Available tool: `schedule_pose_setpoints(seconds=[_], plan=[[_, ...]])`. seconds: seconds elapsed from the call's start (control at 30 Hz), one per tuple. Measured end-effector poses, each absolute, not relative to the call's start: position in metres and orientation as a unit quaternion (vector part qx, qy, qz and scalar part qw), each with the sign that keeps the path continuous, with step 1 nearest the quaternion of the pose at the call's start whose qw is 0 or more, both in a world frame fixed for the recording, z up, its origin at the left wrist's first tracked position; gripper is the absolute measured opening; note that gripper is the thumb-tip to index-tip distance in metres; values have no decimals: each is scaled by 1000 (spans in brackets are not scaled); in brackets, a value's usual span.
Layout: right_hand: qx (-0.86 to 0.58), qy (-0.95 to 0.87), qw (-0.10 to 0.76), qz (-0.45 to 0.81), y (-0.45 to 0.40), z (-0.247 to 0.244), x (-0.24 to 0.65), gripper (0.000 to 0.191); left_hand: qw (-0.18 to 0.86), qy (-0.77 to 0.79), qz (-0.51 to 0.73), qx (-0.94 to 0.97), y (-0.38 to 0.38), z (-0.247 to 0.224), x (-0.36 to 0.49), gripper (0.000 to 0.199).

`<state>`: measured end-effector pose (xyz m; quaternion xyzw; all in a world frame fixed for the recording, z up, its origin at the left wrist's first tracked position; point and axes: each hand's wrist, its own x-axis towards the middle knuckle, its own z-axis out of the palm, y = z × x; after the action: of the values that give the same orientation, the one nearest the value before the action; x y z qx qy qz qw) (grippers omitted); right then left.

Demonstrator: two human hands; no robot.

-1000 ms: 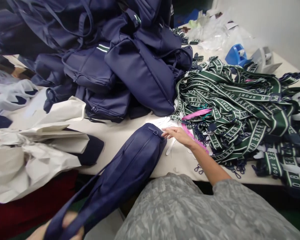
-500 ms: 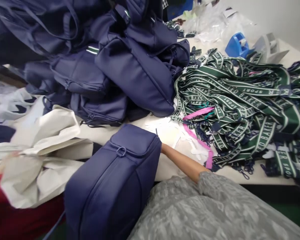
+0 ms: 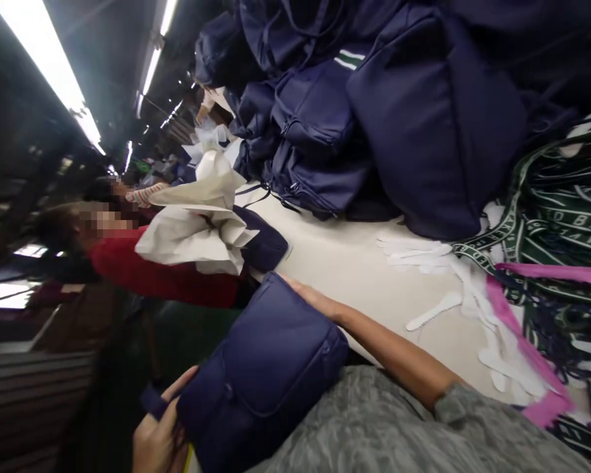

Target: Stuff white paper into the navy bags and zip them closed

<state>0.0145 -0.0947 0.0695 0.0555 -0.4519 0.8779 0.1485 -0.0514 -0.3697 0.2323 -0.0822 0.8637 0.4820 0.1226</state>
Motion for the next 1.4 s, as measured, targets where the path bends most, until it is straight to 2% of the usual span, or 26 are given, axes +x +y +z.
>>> schedule_pose_setpoints(seconds=[0.1,0.17,0.27,0.5,0.83,1.0,1.2,1.4], plan=[[10,-461,98,882,-80,64,20,82,126,842,514,-103,-373,213,-51,46],[-5,-505,60,861,-69,65,26,90,125,831,533,-95,-373,198,-56,45],[-29,-575,46,817,-60,65,32,103,163,801,568,-95,-372,175,-63,49],[-91,-590,10,802,-50,34,27,99,277,756,593,-31,-368,152,-62,65],[-122,-519,103,840,-58,-5,29,73,297,760,576,35,-356,143,-57,72],[-169,-430,119,879,-58,-12,37,56,296,771,562,49,-340,152,-51,67],[-214,-363,140,896,-53,-24,54,57,301,765,564,82,-318,157,-47,59],[-242,-325,165,899,-49,-27,67,50,297,767,559,107,-299,154,-43,54]])
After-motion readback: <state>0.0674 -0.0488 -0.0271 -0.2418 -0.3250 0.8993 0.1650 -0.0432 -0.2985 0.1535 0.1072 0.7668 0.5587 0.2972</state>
